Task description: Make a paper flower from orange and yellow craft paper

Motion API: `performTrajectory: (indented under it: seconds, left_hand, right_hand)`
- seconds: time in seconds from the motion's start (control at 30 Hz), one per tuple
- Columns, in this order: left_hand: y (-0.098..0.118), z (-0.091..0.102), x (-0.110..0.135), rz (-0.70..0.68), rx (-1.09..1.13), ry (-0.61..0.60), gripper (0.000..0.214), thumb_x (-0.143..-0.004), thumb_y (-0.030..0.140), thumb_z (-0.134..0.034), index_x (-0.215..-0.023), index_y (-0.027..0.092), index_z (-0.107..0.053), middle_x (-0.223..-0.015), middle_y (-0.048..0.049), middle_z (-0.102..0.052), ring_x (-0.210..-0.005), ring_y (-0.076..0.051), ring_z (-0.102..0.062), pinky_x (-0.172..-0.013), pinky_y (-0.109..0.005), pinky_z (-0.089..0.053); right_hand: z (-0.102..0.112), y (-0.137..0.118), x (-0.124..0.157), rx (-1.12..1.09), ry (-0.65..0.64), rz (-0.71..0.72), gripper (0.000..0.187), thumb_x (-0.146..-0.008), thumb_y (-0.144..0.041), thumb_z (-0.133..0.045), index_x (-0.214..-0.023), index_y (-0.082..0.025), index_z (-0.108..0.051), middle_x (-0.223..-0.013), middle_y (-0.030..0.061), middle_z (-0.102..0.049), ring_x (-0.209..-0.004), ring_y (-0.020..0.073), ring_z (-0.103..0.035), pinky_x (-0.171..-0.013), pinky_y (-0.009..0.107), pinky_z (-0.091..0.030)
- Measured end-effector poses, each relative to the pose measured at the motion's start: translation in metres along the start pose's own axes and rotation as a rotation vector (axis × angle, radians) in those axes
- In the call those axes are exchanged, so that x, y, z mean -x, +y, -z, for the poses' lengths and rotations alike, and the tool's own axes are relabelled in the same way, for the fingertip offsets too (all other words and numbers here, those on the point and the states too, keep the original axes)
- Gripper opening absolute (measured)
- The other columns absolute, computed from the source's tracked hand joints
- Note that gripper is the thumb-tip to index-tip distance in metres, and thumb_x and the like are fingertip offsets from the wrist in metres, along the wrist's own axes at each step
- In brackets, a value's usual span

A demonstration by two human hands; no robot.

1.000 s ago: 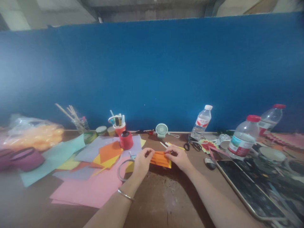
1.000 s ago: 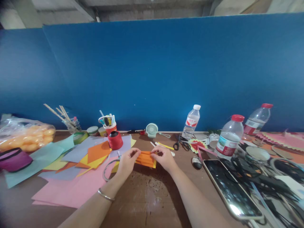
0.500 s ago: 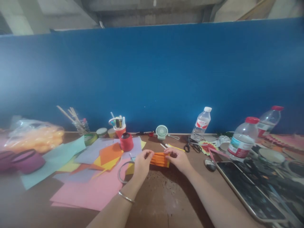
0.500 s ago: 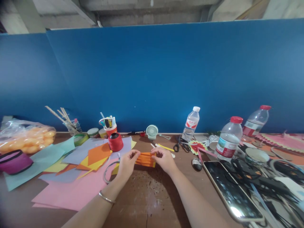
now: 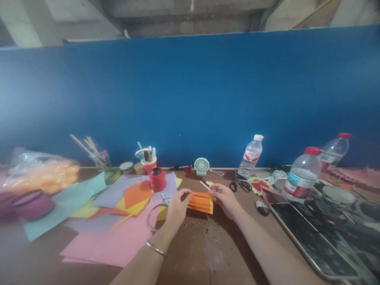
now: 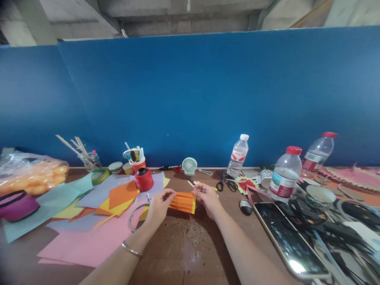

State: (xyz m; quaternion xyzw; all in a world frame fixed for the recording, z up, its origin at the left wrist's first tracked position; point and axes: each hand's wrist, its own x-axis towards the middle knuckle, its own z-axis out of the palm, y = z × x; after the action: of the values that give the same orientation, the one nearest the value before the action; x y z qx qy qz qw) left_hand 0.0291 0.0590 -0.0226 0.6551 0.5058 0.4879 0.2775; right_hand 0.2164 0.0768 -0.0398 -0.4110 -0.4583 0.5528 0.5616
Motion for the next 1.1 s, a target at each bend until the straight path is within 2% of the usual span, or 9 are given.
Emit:
performTrajectory:
  seconds: [0.17,0.33,0.5,0.6,0.77,0.9,1.1]
  left_hand:
    - [0.0,0.0,-0.001,-0.027,-0.012,-0.029,0.016,-0.077,0.028,-0.048,-0.078,0.018,-0.059,-0.074,-0.0009,-0.063,-0.069,-0.017,-0.057,-0.065,-0.027,-0.044]
    - [0.002,0.004,-0.002,-0.061,-0.055,-0.083,0.008,-0.074,0.024,-0.05,-0.077,0.018,-0.056,-0.079,-0.0015,-0.061,-0.07,-0.016,-0.056,-0.064,-0.027,-0.044]
    - [0.01,0.009,0.001,-0.138,-0.112,-0.219,0.008,-0.065,0.018,-0.059,-0.073,0.02,-0.059,-0.079,-0.0003,-0.063,-0.074,-0.017,-0.056,-0.069,-0.027,-0.043]
    - [0.013,0.009,0.003,-0.159,-0.143,-0.269,0.01,-0.066,0.016,-0.057,-0.073,0.021,-0.062,-0.077,-0.0004,-0.064,-0.073,-0.017,-0.057,-0.07,-0.028,-0.042]
    - [0.009,0.008,0.002,-0.148,-0.172,-0.241,0.011,-0.07,0.019,-0.054,-0.074,0.022,-0.064,-0.077,-0.0011,-0.066,-0.073,-0.018,-0.058,-0.069,-0.028,-0.043]
    - [0.004,0.007,0.001,-0.136,-0.178,-0.178,0.011,-0.071,0.021,-0.053,-0.075,0.021,-0.064,-0.076,-0.002,-0.066,-0.072,-0.018,-0.058,-0.068,-0.028,-0.044]
    - [0.006,0.005,0.001,-0.159,-0.166,-0.156,0.011,-0.071,0.02,-0.053,-0.072,0.02,-0.064,-0.077,-0.0025,-0.066,-0.074,-0.017,-0.059,-0.07,-0.028,-0.044]
  right_hand:
    - [0.001,-0.002,0.0,0.035,0.024,0.062,0.025,-0.057,-0.025,-0.072,-0.078,-0.018,-0.06,-0.068,0.0005,-0.061,-0.064,0.0142,-0.055,-0.061,0.026,-0.041]
    - [0.0,-0.005,0.002,0.144,-0.011,0.137,0.013,-0.06,-0.022,-0.068,-0.071,-0.018,-0.062,-0.071,-0.0008,-0.061,-0.07,0.0148,-0.054,-0.07,0.027,-0.039]
    - [-0.004,-0.006,0.006,0.261,-0.054,0.171,0.007,-0.062,-0.023,-0.064,-0.068,-0.018,-0.063,-0.07,-0.0009,-0.062,-0.07,0.0161,-0.054,-0.07,0.029,-0.039]
    - [-0.005,-0.006,0.007,0.312,-0.076,0.19,0.006,-0.064,-0.023,-0.062,-0.069,-0.019,-0.063,-0.072,-0.0005,-0.062,-0.071,0.0168,-0.055,-0.07,0.029,-0.04]
    - [-0.004,-0.007,0.008,0.365,-0.119,0.222,0.007,-0.066,-0.022,-0.06,-0.071,-0.02,-0.064,-0.075,-0.0002,-0.063,-0.073,0.0174,-0.056,-0.071,0.029,-0.041]
    - [-0.005,-0.007,0.007,0.392,-0.161,0.25,0.012,-0.062,-0.021,-0.065,-0.074,-0.02,-0.064,-0.077,-0.0001,-0.063,-0.068,0.0159,-0.055,-0.066,0.028,-0.042]
    - [-0.006,-0.007,0.007,0.399,-0.155,0.269,0.015,-0.069,-0.024,-0.059,-0.084,-0.02,-0.061,-0.079,0.0009,-0.063,-0.074,0.0161,-0.058,-0.07,0.028,-0.043]
